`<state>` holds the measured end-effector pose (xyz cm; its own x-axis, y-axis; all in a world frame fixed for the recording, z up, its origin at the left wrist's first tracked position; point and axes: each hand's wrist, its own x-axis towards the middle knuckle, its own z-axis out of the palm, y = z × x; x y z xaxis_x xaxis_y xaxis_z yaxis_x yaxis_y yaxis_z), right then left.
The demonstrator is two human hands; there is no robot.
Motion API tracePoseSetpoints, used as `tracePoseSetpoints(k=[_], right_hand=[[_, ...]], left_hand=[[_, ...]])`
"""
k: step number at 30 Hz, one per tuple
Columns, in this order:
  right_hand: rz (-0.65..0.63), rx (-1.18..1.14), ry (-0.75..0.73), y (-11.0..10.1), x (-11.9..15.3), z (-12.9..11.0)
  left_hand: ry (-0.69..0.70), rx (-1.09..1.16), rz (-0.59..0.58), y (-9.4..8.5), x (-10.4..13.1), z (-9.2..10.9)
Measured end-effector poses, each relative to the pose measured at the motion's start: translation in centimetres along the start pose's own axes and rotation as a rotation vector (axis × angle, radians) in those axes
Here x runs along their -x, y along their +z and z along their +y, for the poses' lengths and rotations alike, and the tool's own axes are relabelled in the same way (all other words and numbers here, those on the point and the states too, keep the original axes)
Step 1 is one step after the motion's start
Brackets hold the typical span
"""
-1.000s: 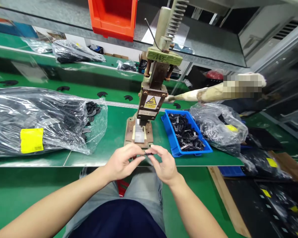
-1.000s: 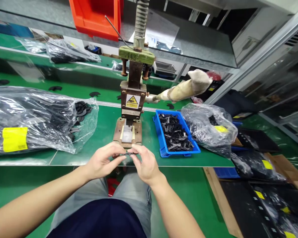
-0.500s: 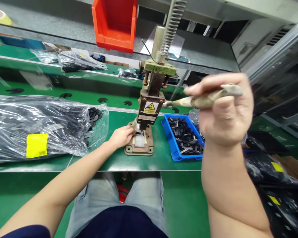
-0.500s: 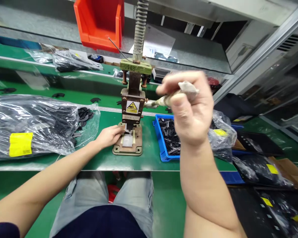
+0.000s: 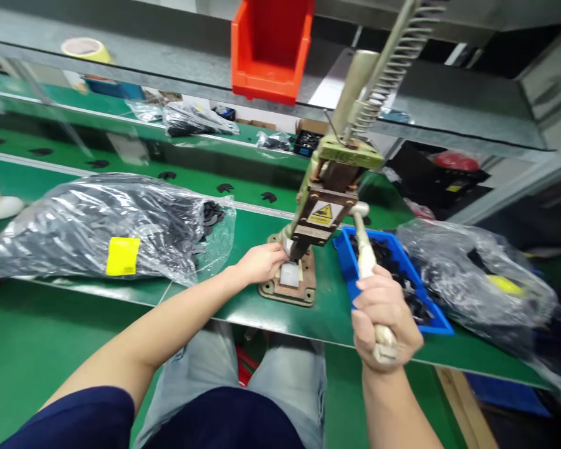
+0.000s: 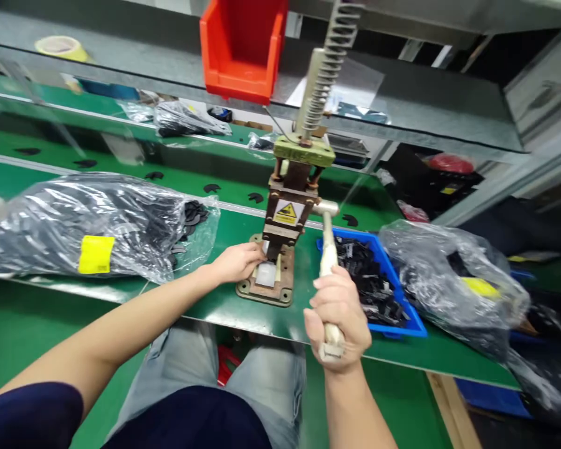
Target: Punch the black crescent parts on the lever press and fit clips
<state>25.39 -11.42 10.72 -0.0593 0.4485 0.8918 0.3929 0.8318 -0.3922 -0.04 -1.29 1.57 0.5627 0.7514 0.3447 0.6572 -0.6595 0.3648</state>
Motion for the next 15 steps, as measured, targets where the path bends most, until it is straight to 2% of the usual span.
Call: tracePoseSetpoints(k=[2,4,6,10,13,15], right_hand=[[0.023,0.008,-0.003,0.3,0.7,0.5],[0.036,-0.013,-0.012,0.4,0.8,0.8],[0.062,-0.040,-0.027,0.6,0.7,1.0],[0.123,-0.050,-0.039,1.0,0.7,1.1],[0.138,-0.044,-0.025,1.3,0.7,1.1],[0.141,-0.050,-0.037,1.4,0.7,1.2]], left_hand=[[-0.004,-0.010,-0.017,-0.6,0.0,-0.6],[-0.094,-0.088,-0.043,-1.9,0.2,-2.2],[-0.279,-0.239,-0.074,-3.8,0.8,-4.8],[-0.649,-0.566,-0.104,-8.0,2.4,-11.3],[-0.749,-0.673,-0.094,-9.7,3.3,-15.1],[-0.762,-0.698,-0.104,-10.0,3.5,-16.4]])
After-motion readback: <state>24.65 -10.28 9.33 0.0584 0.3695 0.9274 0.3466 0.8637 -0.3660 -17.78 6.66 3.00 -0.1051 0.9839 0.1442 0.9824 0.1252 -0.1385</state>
